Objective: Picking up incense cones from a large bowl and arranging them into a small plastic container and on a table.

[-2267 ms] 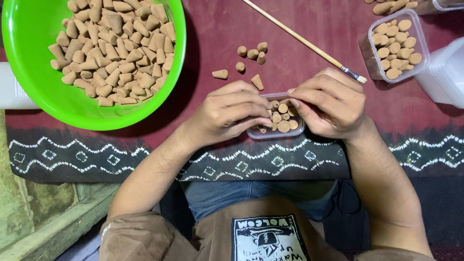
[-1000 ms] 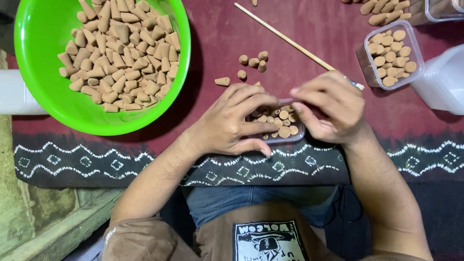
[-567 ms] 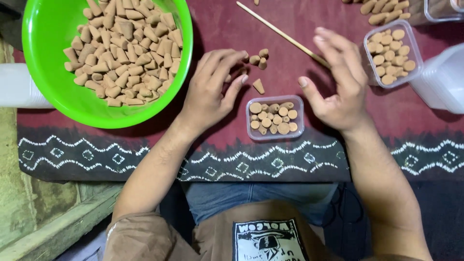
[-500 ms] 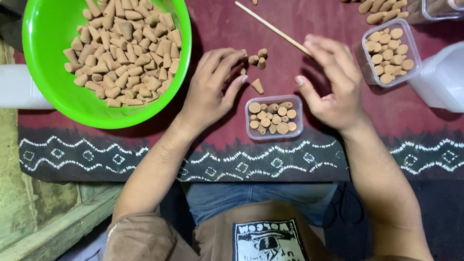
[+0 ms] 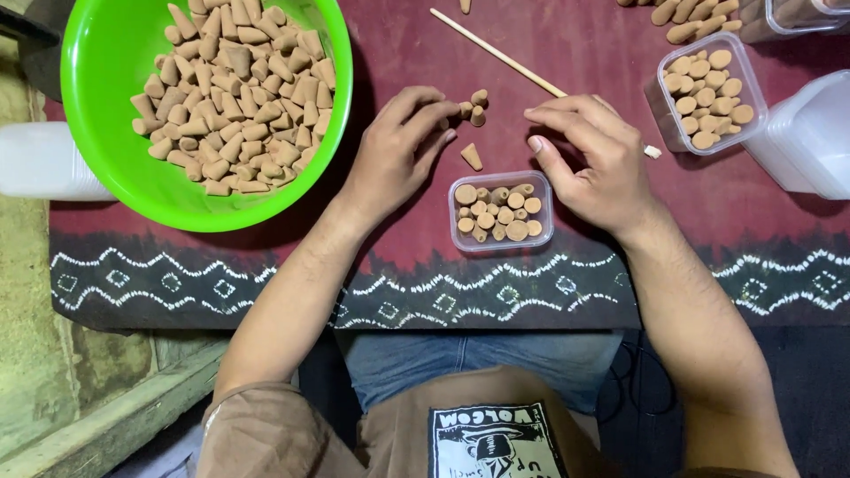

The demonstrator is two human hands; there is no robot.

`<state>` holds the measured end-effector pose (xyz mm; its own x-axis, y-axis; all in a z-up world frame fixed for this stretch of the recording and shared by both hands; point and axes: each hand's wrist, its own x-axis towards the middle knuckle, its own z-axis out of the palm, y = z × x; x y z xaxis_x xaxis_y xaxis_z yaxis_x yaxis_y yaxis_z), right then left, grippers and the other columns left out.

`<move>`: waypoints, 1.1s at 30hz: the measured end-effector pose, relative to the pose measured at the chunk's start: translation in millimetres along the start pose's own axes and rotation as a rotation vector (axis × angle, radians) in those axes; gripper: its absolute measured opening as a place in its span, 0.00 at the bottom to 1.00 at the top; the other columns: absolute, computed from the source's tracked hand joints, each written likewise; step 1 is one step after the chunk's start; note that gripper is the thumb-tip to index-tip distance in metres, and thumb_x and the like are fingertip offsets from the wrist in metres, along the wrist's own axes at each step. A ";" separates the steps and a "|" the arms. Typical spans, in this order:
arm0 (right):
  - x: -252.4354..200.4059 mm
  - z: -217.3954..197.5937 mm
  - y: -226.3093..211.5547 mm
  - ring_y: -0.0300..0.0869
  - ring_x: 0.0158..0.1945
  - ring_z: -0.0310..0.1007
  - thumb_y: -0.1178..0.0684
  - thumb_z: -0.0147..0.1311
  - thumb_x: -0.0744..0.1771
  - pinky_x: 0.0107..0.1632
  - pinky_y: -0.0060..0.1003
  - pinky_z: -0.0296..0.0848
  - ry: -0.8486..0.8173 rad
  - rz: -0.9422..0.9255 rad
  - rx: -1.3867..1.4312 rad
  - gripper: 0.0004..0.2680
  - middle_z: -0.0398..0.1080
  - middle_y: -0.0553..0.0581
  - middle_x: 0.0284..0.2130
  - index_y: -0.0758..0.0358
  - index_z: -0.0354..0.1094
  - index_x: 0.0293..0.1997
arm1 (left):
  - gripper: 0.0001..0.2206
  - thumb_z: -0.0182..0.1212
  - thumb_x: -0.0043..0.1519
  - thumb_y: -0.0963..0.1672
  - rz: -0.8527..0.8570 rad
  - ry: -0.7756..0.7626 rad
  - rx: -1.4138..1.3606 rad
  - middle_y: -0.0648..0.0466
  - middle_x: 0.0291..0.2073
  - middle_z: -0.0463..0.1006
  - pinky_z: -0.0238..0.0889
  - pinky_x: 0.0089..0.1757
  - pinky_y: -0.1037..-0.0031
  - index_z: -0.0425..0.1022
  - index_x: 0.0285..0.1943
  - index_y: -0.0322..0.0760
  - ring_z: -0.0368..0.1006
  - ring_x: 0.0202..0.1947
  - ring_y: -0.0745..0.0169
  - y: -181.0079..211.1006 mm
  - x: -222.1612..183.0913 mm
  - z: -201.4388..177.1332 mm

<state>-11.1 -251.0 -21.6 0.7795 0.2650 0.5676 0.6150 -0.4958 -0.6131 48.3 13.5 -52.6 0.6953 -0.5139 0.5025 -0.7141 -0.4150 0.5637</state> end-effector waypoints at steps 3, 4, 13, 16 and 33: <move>0.9 0.4 -2.4 0.67 0.45 0.76 0.66 0.58 0.70 0.45 0.56 0.73 -0.006 -0.002 0.005 0.06 0.75 0.70 0.44 0.73 0.75 0.53 | 0.11 0.68 0.64 0.38 -0.024 0.052 -0.051 0.48 0.47 0.77 0.75 0.46 0.60 0.79 0.54 0.38 0.80 0.44 0.46 4.6 2.1 -2.8; 0.9 -0.9 -2.8 0.66 0.43 0.75 0.65 0.58 0.71 0.45 0.56 0.73 -0.005 -0.006 0.000 0.06 0.75 0.70 0.43 0.73 0.75 0.53 | 0.09 0.68 0.64 0.37 -0.029 0.084 -0.088 0.49 0.46 0.78 0.76 0.44 0.63 0.80 0.52 0.37 0.81 0.42 0.50 6.2 4.1 -2.9; 1.8 1.7 -12.7 0.63 0.36 0.76 0.66 0.58 0.69 0.40 0.52 0.75 0.001 -0.066 0.128 0.06 0.75 0.70 0.37 0.75 0.76 0.50 | 0.10 0.74 0.61 0.40 -0.064 0.114 -0.425 0.50 0.46 0.83 0.74 0.48 0.62 0.82 0.49 0.38 0.82 0.47 0.47 50.5 10.7 -16.7; 6.2 6.1 -19.3 0.62 0.36 0.76 0.66 0.60 0.69 0.40 0.51 0.75 -0.004 -0.072 0.209 0.06 0.75 0.71 0.37 0.77 0.75 0.50 | 0.09 0.73 0.61 0.40 -0.066 0.088 -0.523 0.49 0.46 0.83 0.73 0.50 0.62 0.81 0.49 0.37 0.82 0.48 0.47 60.2 13.5 -19.5; -1.0 -12.5 6.2 0.54 0.45 0.74 0.71 0.60 0.71 0.46 0.42 0.72 0.093 0.075 -0.262 0.03 0.75 0.70 0.41 0.79 0.76 0.50 | 0.09 0.67 0.66 0.36 -0.013 0.060 -0.034 0.41 0.49 0.76 0.73 0.55 0.64 0.76 0.53 0.25 0.75 0.50 0.47 31.1 3.8 -18.2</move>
<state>-9.5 -264.6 -19.1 0.7998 0.1485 0.5816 0.4950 -0.7113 -0.4990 30.2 12.3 -21.3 0.7089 -0.4623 0.5327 -0.7025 -0.3952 0.5919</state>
